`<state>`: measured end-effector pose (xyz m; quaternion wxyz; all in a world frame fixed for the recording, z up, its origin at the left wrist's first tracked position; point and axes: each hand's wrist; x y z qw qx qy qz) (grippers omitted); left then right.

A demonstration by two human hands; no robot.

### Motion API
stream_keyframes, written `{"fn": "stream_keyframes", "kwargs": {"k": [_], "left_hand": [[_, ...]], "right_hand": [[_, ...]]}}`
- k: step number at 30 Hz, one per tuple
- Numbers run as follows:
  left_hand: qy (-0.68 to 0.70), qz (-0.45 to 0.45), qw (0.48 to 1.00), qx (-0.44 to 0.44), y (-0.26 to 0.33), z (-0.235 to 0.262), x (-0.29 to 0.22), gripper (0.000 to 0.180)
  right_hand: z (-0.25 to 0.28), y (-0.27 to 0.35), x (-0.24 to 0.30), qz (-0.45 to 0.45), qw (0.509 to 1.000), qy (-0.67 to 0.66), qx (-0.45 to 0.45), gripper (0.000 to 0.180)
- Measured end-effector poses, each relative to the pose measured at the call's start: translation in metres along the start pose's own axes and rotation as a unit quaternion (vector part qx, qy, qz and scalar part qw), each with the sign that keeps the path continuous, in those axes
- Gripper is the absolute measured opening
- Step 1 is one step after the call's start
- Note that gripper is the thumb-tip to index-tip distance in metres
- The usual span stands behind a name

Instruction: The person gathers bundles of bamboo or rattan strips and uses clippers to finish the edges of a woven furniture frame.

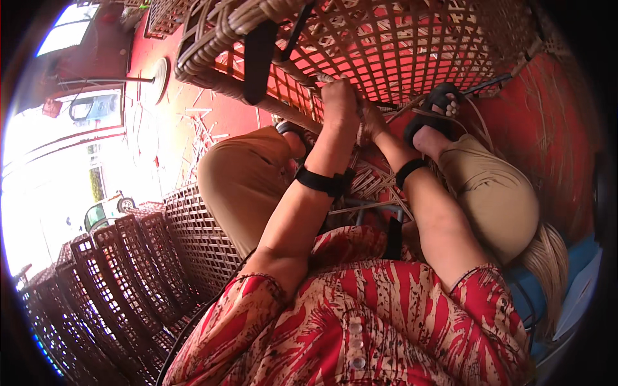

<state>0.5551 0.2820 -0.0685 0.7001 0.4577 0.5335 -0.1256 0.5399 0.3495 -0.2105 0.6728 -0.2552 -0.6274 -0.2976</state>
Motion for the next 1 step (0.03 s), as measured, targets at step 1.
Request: {"fn": "stream_keyframes", "kwargs": {"k": [1], "left_hand": [[-0.016,-0.019,1.000,0.006,-0.0044,0.0147,0.0101,0.021]], "right_hand": [[-0.0105,0.0099,0.0343,-0.012,1.000,-0.008,-0.012,0.087]]}}
Point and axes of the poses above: each hand's wrist, its own y-axis away from the middle knuckle, its own z-axis out of the back of the hand, x = y × z, and after that the axes turned 14 degrees about -y, right-handed
